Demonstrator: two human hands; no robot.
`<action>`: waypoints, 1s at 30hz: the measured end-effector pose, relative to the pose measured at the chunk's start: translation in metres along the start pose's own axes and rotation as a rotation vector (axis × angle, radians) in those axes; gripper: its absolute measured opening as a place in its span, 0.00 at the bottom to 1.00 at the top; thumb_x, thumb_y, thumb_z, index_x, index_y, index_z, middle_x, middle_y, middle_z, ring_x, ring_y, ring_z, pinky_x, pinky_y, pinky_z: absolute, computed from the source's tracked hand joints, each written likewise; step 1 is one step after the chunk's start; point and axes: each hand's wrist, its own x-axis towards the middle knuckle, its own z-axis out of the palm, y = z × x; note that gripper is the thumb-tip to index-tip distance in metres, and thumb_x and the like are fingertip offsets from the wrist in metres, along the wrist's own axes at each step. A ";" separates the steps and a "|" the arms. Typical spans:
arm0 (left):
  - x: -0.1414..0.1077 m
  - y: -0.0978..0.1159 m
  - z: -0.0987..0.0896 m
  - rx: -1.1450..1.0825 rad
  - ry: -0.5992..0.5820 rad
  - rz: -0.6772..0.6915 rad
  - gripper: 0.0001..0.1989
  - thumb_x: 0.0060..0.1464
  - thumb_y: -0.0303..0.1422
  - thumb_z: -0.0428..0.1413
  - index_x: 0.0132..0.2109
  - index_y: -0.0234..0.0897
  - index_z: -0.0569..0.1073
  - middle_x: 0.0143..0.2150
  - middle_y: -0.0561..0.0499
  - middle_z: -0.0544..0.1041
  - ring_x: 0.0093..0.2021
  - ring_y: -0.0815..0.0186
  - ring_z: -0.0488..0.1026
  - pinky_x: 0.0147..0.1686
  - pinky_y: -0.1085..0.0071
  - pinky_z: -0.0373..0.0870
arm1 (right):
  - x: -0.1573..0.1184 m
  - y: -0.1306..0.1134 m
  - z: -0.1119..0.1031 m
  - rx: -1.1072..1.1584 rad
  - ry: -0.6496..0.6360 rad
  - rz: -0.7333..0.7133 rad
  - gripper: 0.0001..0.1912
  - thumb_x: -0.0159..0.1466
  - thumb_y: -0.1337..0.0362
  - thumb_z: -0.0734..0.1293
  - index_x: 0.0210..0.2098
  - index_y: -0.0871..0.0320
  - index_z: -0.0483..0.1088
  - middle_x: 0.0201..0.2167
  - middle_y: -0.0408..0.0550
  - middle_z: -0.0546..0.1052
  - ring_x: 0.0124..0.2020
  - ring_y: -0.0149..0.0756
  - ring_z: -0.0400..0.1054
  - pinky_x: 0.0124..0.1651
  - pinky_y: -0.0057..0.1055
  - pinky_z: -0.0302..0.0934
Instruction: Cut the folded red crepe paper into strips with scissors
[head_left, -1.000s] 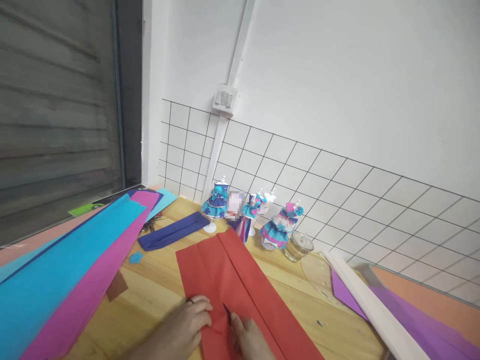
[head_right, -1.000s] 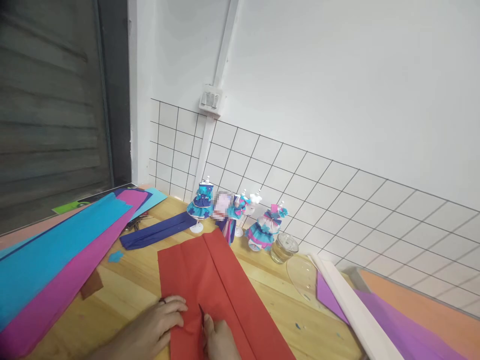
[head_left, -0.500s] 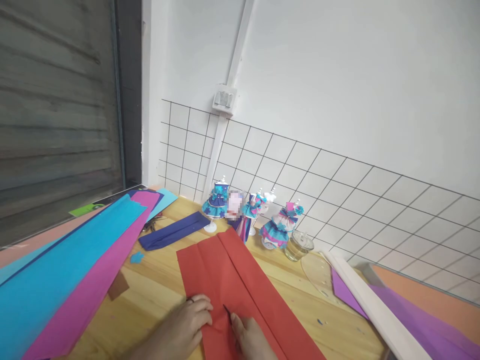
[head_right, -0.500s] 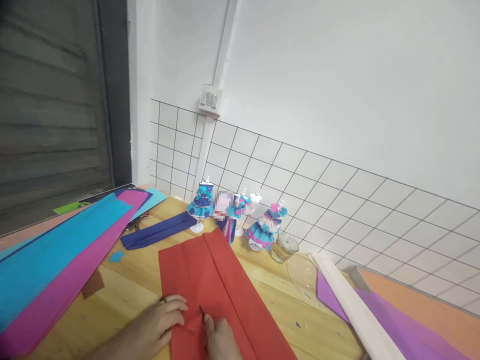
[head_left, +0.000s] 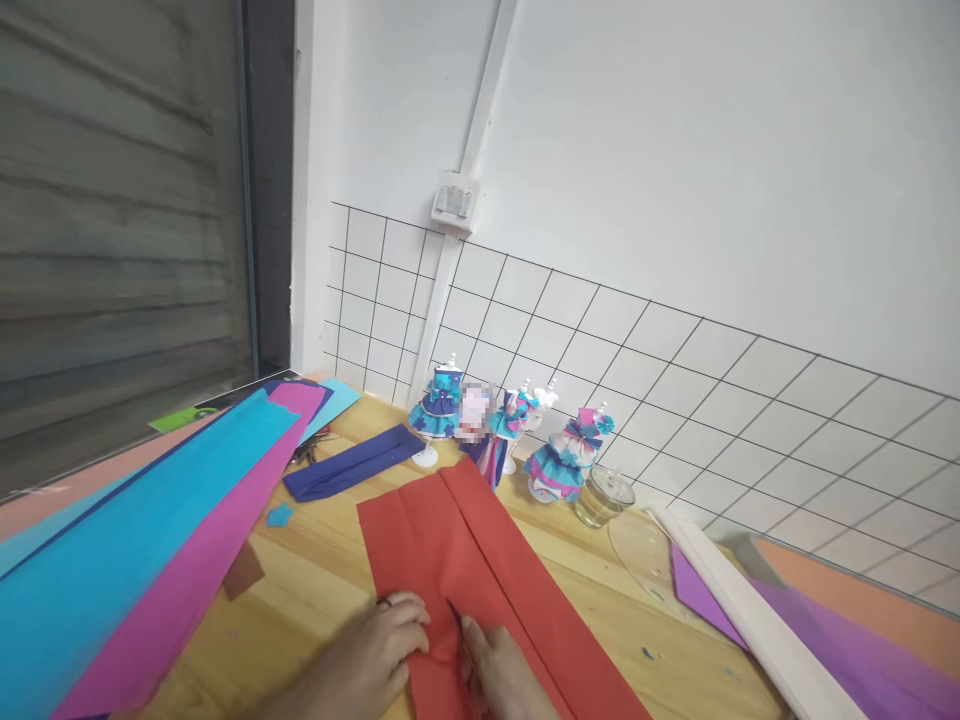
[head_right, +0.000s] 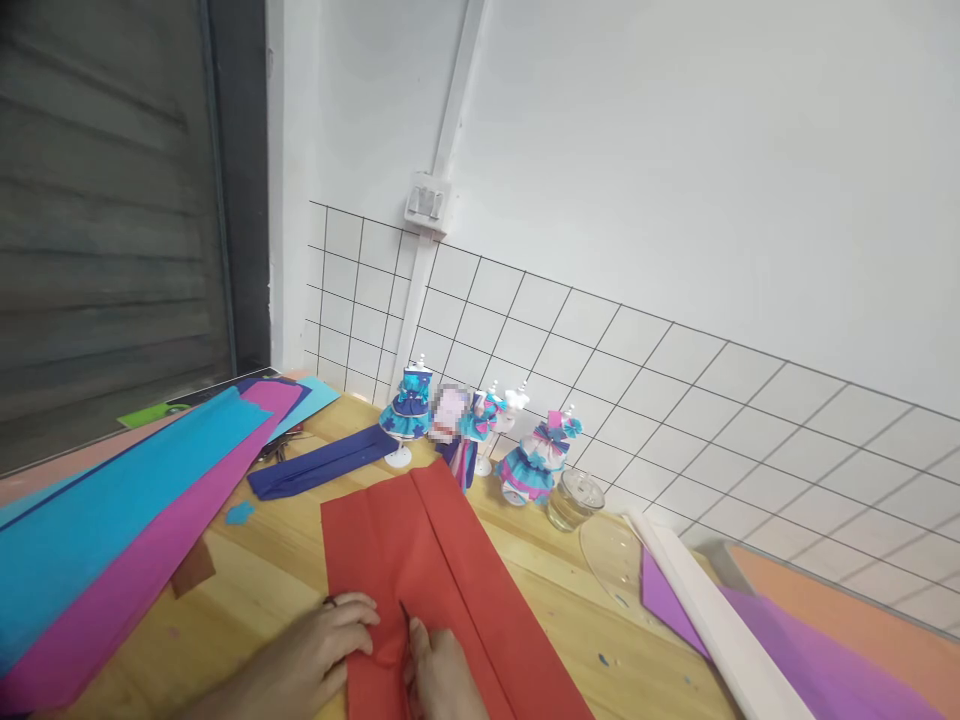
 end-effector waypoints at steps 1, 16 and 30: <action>0.000 0.000 0.000 -0.001 0.004 0.001 0.23 0.38 0.14 0.46 0.39 0.36 0.75 0.47 0.48 0.74 0.51 0.62 0.66 0.52 0.67 0.63 | 0.000 -0.001 0.000 -0.007 -0.005 0.005 0.25 0.68 0.64 0.48 0.15 0.58 0.57 0.10 0.36 0.56 0.11 0.22 0.50 0.17 0.23 0.41; 0.001 0.000 -0.001 -0.013 -0.019 -0.024 0.24 0.38 0.14 0.47 0.40 0.36 0.76 0.49 0.48 0.73 0.53 0.61 0.65 0.54 0.66 0.61 | 0.019 0.017 0.002 -0.098 0.033 -0.029 0.25 0.67 0.63 0.51 0.15 0.59 0.60 0.10 0.38 0.59 0.12 0.23 0.52 0.18 0.24 0.43; 0.001 -0.001 -0.002 -0.025 -0.013 -0.010 0.24 0.38 0.14 0.47 0.39 0.37 0.76 0.48 0.49 0.73 0.53 0.62 0.65 0.53 0.68 0.62 | 0.023 0.024 0.003 -0.106 0.042 -0.084 0.25 0.66 0.63 0.50 0.13 0.58 0.58 0.09 0.37 0.57 0.12 0.24 0.51 0.19 0.25 0.41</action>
